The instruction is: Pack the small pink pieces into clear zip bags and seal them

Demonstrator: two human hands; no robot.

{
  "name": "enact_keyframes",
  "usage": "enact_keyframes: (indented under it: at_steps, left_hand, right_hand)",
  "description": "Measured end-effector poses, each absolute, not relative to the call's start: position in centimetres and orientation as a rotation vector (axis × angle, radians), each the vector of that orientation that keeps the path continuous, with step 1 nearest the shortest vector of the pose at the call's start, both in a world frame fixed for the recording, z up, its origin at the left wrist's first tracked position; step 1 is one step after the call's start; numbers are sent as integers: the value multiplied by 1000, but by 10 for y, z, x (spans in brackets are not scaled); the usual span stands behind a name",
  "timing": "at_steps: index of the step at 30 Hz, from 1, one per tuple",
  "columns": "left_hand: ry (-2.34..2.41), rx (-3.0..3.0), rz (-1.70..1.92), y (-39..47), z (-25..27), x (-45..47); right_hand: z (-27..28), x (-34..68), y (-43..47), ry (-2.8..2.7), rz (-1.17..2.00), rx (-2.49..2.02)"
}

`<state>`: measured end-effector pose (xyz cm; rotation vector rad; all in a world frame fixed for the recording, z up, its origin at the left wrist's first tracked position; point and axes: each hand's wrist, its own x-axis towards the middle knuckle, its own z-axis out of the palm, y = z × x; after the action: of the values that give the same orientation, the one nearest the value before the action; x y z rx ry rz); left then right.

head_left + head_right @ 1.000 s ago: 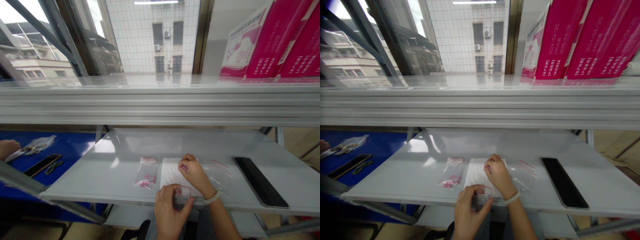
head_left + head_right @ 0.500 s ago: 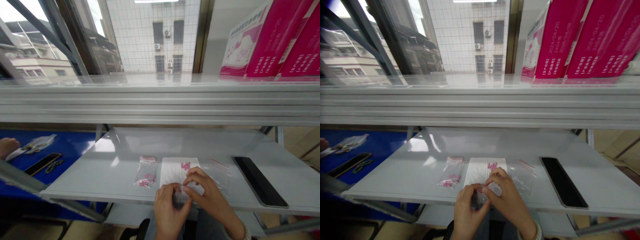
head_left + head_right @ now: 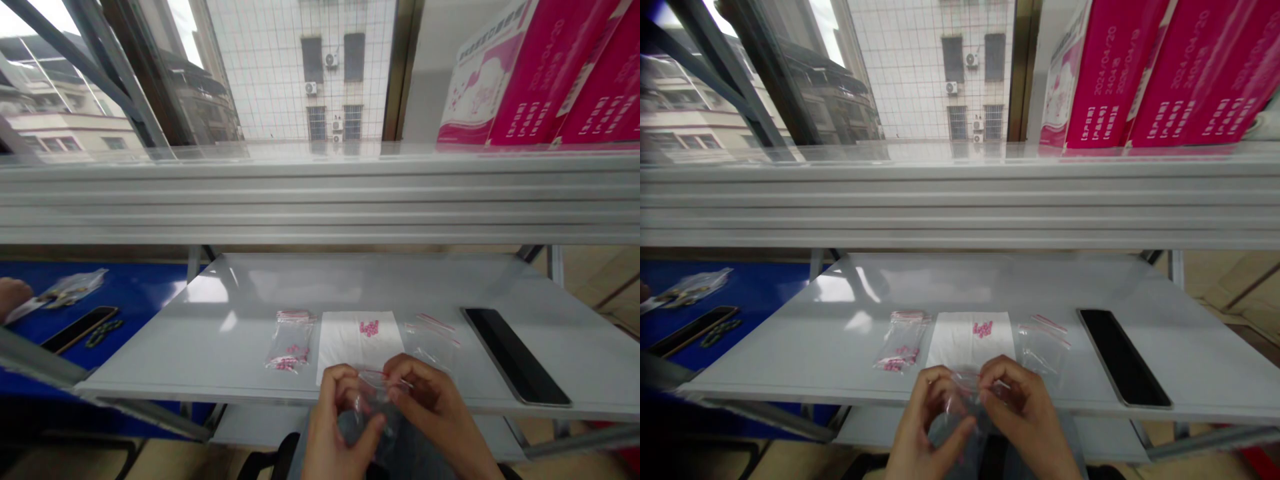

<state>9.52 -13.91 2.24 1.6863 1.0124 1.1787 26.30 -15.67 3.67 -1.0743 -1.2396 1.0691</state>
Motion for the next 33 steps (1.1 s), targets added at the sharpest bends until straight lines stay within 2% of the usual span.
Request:
enact_keyframes:
  at_steps: [4, 10, 18, 28, 33]
  left_hand:
    - [886, 1643, 875, -139, 11, 95]
    - [815, 1499, 732, -138, -1, 95]
    - [863, 1303, 816, -136, 10, 92]
    - [669, 1227, 718, -142, -10, 96]
    - [770, 1278, 832, -137, 1, 94]
  right_hand:
    - [32, 260, -156, -1092, 1104, -1064]
    - [16, 258, -155, -922, 1049, -1084]
    - [21, 260, -153, -834, 935, -1122]
    - [16, 249, -158, -793, 988, -1085]
    - [13, 244, -166, -990, 1134, -1014]
